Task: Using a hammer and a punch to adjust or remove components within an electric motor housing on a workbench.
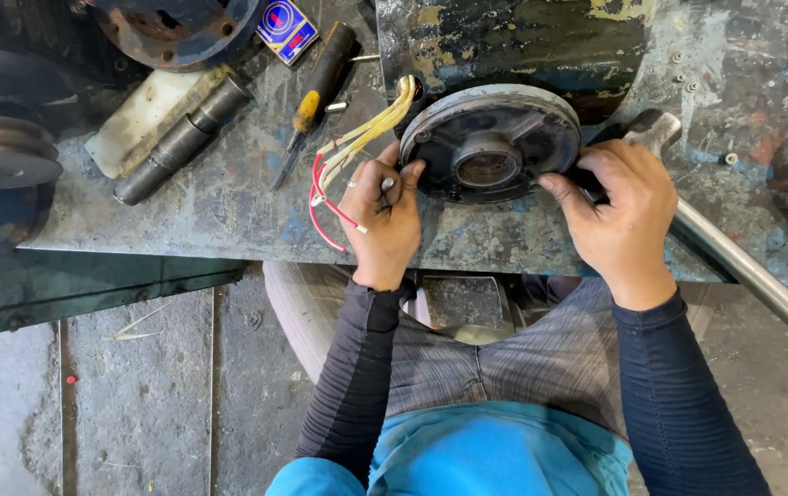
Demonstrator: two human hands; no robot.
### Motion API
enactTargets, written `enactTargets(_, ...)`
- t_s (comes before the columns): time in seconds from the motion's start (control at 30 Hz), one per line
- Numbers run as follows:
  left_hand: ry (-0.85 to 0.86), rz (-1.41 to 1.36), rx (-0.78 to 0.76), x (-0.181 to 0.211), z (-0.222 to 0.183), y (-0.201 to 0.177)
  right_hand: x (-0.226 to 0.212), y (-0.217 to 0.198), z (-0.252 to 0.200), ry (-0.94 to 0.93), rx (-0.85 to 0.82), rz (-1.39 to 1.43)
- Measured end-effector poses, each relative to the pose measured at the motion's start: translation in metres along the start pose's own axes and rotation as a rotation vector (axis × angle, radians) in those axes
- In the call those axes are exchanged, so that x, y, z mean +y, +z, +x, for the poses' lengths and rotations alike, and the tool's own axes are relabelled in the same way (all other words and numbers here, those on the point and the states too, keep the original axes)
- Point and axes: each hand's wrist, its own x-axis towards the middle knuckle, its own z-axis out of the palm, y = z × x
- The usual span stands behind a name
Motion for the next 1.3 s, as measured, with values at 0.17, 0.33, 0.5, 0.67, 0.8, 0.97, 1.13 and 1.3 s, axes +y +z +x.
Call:
enactTargets(0.17,0.176,0.033,0.025,0.006,0.004,0.000,0.001,0.001,0.001,-0.011,0.013,0.010)
enactTargets(0.33,0.220,0.099,0.028,-0.004,0.003,0.002,0.003,-0.004,0.003,0.023,-0.049,-0.016)
enactTargets(0.5,0.168,0.116,-0.042,-0.005,0.005,-0.005,0.001,-0.008,0.006,0.060,-0.133,-0.071)
enactTargets(0.67,-0.042,0.117,-0.053,-0.002,0.002,-0.006,0.002,-0.008,0.005,0.039,-0.133,-0.099)
enactTargets(0.8,-0.169,-0.084,0.019,0.010,0.008,-0.007,0.002,-0.008,0.006,0.052,-0.128,-0.102)
enactTargets(0.97,0.023,0.143,-0.024,0.035,0.005,-0.020,0.004,-0.008,0.004,0.065,-0.150,-0.116)
enactTargets(1.13,-0.123,-0.215,-0.343,0.043,-0.006,-0.034,0.006,-0.006,0.001,0.066,-0.143,-0.115)
enactTargets(1.3,-0.027,-0.111,-0.481,0.026,-0.013,-0.029,0.006,-0.006,0.003,0.084,-0.146,-0.137)
